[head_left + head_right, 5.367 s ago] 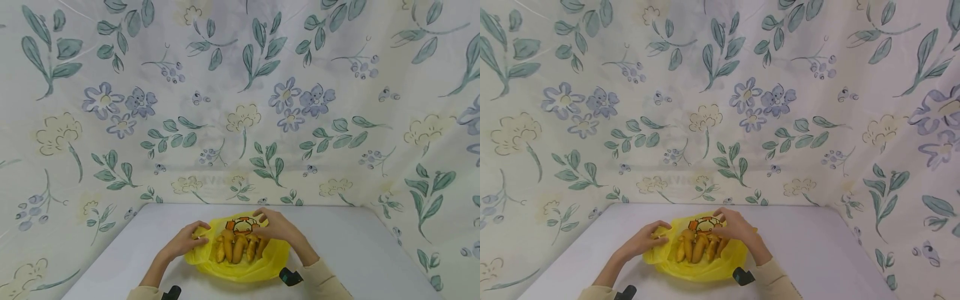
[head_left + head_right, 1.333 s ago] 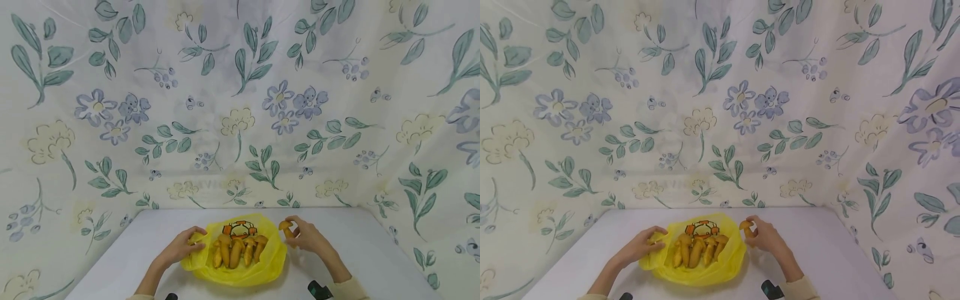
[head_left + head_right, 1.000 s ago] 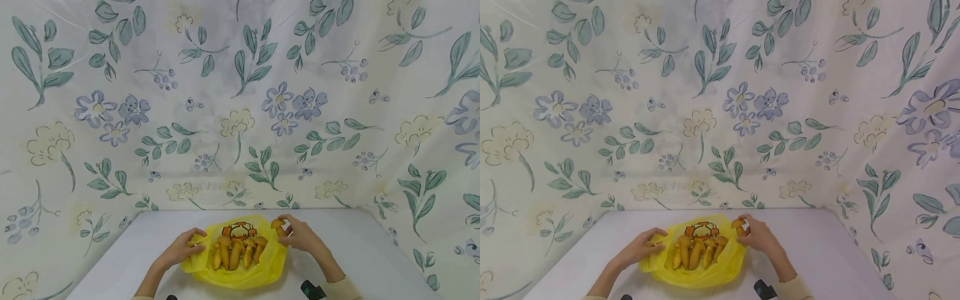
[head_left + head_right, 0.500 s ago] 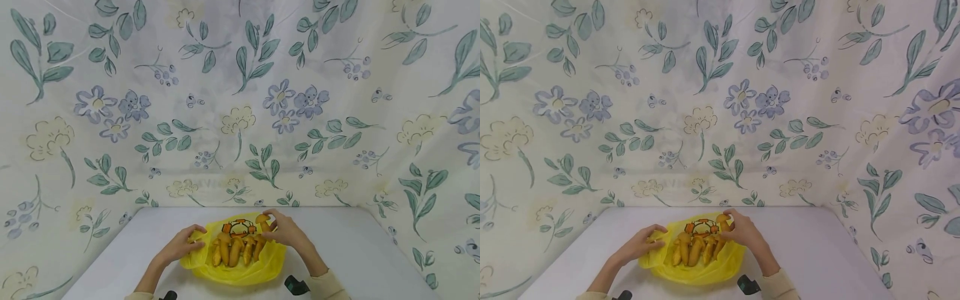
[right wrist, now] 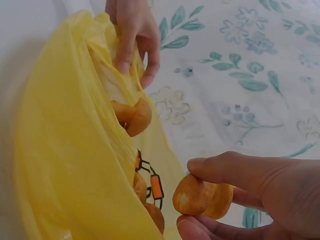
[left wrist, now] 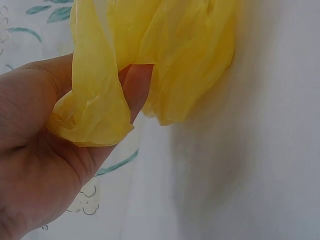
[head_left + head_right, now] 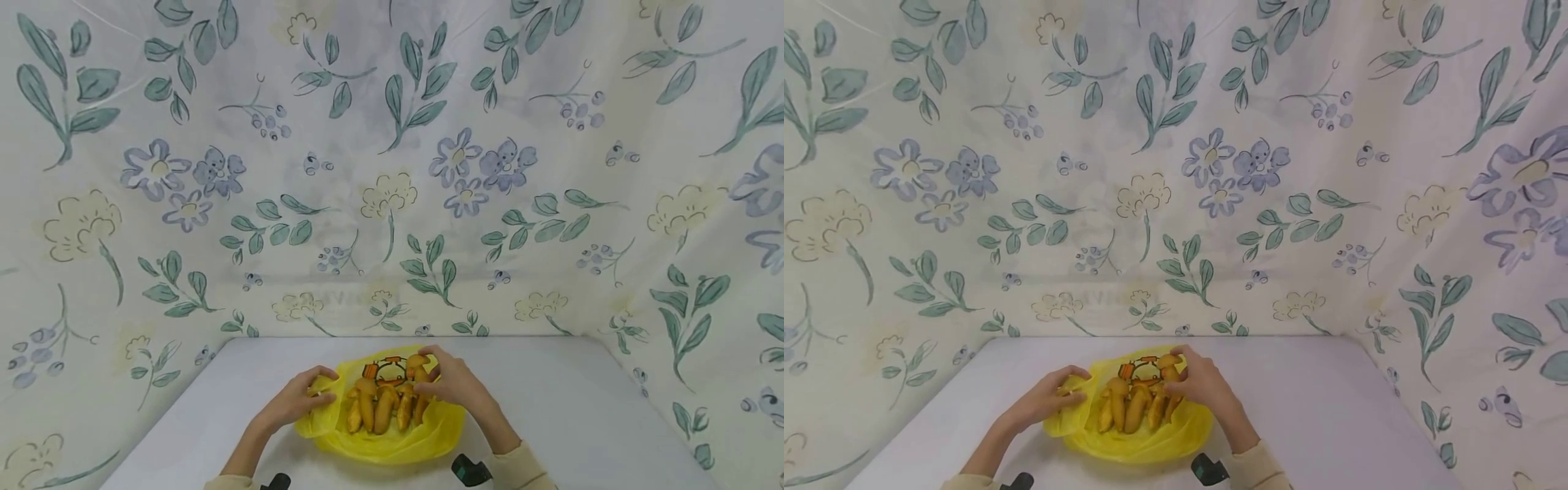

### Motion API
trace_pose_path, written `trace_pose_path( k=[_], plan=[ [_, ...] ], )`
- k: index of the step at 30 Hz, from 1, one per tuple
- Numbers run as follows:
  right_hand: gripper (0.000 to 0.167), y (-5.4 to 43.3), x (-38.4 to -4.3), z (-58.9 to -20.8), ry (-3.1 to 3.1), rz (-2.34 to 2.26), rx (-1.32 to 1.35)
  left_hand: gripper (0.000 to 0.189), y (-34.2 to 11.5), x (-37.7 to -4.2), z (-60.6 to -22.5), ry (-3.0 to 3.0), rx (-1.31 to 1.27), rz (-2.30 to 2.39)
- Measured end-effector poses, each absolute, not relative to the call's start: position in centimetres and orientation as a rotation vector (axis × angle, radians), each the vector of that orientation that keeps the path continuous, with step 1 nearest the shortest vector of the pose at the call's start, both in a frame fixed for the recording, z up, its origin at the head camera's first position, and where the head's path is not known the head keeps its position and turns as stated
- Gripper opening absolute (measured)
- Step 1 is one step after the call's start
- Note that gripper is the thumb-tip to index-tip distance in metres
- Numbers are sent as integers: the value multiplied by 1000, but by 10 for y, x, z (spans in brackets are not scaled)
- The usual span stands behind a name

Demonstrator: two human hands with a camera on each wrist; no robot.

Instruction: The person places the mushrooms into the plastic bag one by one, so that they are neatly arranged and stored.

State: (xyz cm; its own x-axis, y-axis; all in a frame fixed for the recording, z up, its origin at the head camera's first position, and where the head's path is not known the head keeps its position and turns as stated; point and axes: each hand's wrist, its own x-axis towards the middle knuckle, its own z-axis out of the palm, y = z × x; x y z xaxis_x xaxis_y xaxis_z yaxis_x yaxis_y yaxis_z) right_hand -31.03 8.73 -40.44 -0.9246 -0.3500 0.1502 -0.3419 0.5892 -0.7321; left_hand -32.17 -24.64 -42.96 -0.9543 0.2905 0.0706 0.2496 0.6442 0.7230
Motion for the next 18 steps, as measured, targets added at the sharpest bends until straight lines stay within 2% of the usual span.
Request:
trace_pose_path(
  k=[18],
  plan=[
    [62, 67, -309, -415, 2717, -1338, -588, 35, -245, -321, -428, 2790, 450, 1237]
  ],
)
